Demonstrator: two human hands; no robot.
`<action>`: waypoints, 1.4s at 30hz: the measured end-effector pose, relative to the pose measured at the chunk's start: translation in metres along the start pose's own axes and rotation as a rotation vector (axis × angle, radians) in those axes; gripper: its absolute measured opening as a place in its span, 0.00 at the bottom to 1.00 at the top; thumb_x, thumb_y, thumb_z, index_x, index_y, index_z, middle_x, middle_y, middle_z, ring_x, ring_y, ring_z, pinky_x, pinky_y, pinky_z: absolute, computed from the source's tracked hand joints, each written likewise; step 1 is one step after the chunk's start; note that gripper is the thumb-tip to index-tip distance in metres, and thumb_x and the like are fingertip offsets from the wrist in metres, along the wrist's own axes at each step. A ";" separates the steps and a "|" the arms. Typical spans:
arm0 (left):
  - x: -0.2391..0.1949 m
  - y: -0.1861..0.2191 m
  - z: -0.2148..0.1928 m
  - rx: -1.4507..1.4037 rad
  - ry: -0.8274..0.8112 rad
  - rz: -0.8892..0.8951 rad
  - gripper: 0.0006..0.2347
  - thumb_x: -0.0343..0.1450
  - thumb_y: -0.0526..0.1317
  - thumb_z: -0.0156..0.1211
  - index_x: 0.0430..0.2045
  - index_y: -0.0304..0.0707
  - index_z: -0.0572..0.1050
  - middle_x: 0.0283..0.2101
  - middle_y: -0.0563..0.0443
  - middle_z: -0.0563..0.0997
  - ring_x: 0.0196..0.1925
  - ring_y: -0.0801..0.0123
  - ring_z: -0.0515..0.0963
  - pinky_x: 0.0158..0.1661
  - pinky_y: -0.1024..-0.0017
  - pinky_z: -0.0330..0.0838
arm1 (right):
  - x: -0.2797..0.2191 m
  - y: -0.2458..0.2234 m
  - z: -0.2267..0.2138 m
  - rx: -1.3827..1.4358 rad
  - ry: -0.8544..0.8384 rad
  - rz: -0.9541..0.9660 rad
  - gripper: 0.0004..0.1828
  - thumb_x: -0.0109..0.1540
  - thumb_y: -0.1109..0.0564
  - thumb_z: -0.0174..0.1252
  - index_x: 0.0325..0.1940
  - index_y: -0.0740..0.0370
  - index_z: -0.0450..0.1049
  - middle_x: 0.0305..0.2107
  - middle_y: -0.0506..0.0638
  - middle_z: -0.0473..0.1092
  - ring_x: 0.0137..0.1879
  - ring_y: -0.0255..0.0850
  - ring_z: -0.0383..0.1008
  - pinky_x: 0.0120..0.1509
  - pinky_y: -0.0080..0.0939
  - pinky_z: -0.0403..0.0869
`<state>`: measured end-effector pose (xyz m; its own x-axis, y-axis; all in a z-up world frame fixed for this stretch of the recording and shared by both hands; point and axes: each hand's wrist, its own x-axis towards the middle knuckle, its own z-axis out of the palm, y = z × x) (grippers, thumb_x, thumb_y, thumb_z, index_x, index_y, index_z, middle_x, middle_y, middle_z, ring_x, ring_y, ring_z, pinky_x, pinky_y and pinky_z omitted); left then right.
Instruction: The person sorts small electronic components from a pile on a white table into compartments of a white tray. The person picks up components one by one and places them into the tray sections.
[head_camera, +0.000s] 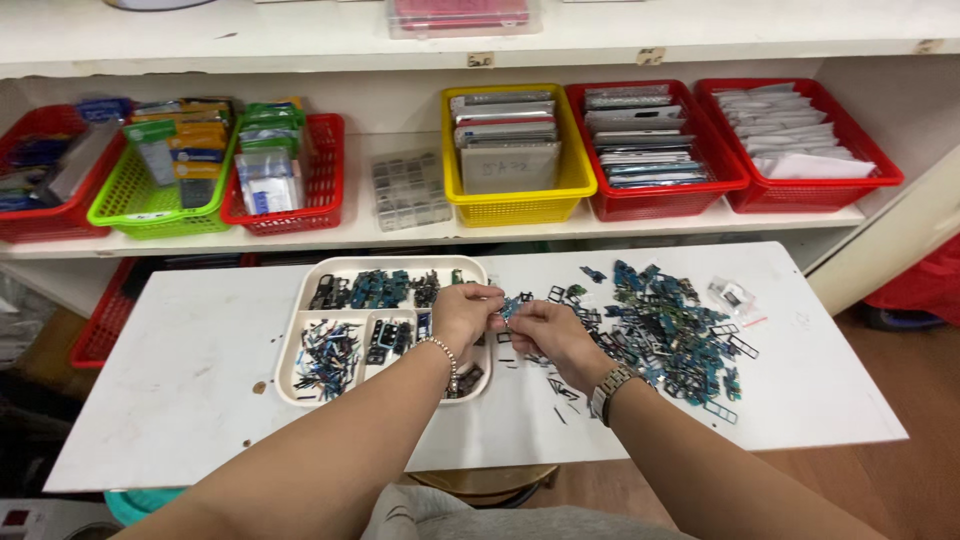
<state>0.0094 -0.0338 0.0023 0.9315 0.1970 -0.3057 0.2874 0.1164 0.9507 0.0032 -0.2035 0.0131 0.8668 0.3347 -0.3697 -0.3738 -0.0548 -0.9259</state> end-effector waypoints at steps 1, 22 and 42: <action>0.000 0.002 -0.010 -0.025 0.034 -0.012 0.04 0.68 0.28 0.64 0.34 0.28 0.82 0.31 0.46 0.84 0.25 0.72 0.81 0.27 0.77 0.79 | 0.006 -0.001 0.011 0.017 -0.016 0.006 0.11 0.65 0.60 0.60 0.46 0.71 0.73 0.31 0.50 0.74 0.35 0.34 0.75 0.44 0.31 0.78; 0.053 0.005 -0.193 0.917 0.314 0.201 0.17 0.58 0.35 0.74 0.40 0.36 0.82 0.46 0.38 0.82 0.55 0.50 0.78 0.58 0.62 0.71 | 0.121 -0.027 0.178 -0.555 0.144 -0.062 0.22 0.55 0.64 0.67 0.52 0.67 0.73 0.32 0.60 0.80 0.33 0.42 0.82 0.40 0.41 0.80; 0.007 0.039 -0.119 0.811 0.278 0.402 0.08 0.63 0.35 0.68 0.34 0.40 0.83 0.43 0.40 0.81 0.50 0.51 0.79 0.52 0.60 0.74 | 0.082 -0.032 0.148 -0.520 0.246 -0.086 0.14 0.60 0.56 0.61 0.48 0.63 0.80 0.29 0.52 0.80 0.29 0.34 0.78 0.34 0.36 0.75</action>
<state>0.0003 0.0876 0.0307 0.9380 0.3121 0.1506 0.1211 -0.7023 0.7015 0.0371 -0.0351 0.0240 0.9613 0.1334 -0.2409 -0.1411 -0.5126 -0.8469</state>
